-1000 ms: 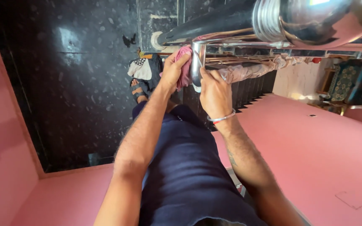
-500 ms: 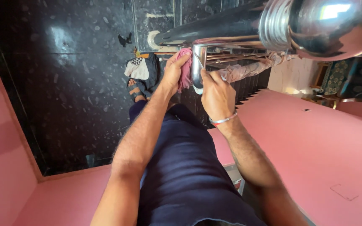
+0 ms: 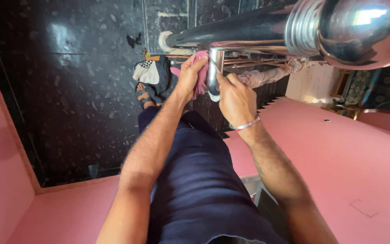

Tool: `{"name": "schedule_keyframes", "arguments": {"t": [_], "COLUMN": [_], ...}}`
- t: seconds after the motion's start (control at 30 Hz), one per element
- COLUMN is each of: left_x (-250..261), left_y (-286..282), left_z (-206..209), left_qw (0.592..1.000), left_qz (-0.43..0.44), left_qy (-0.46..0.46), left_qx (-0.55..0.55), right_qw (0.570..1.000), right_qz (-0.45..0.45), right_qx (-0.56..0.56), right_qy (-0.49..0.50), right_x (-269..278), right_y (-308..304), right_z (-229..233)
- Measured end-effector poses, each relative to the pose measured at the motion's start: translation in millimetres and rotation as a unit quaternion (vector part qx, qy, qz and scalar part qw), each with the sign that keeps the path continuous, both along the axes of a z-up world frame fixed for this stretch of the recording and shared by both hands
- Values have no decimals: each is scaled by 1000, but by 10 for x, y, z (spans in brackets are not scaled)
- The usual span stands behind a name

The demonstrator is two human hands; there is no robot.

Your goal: Cleaning and tightening a screw on a stainless steel staircase railing using a screwdriver and cloth.

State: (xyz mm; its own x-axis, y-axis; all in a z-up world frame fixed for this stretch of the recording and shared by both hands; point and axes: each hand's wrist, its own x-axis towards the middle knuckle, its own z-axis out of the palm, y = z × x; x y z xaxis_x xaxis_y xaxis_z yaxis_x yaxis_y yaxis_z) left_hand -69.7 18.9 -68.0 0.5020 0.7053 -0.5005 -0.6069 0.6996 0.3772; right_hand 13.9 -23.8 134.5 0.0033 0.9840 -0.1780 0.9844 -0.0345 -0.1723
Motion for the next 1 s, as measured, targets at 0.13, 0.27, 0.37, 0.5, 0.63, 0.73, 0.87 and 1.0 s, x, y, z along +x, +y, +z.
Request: {"name": "schedule_keyframes", "arguments": {"t": [0.13,0.27,0.37,0.5,0.63,0.73,0.87,1.0], "left_x": [97,216,332,403,418,207,127,104], "left_y": [8,13,-8,28,-59,-107,-52,23], "left_z": [177,199,83,-81,-441,-187,324,518], "left_qw": [995,963,957,972,968,932,828,769], "left_qz": [2,39,75,104,109,114,112,100], "left_qy": [71,213,230,202,220,309,423,490], "left_qx": [65,162,162,61,42,154,351,398], "right_qw": [1000,997,993,983,979,975,971,970], "right_qz": [-16,-53,-83,-101,-94,-93,-118,-100], "right_qx": [-9,18,31,35,36,59,48,53], "right_qy": [19,59,82,150,176,191,200,213], "right_x": [129,235,287,267,315,360,400,442], "right_y": [-170,-261,-323,-394,-449,-539,-570,-627], "right_z": [173,254,221,127,90,69,53,-35]}}
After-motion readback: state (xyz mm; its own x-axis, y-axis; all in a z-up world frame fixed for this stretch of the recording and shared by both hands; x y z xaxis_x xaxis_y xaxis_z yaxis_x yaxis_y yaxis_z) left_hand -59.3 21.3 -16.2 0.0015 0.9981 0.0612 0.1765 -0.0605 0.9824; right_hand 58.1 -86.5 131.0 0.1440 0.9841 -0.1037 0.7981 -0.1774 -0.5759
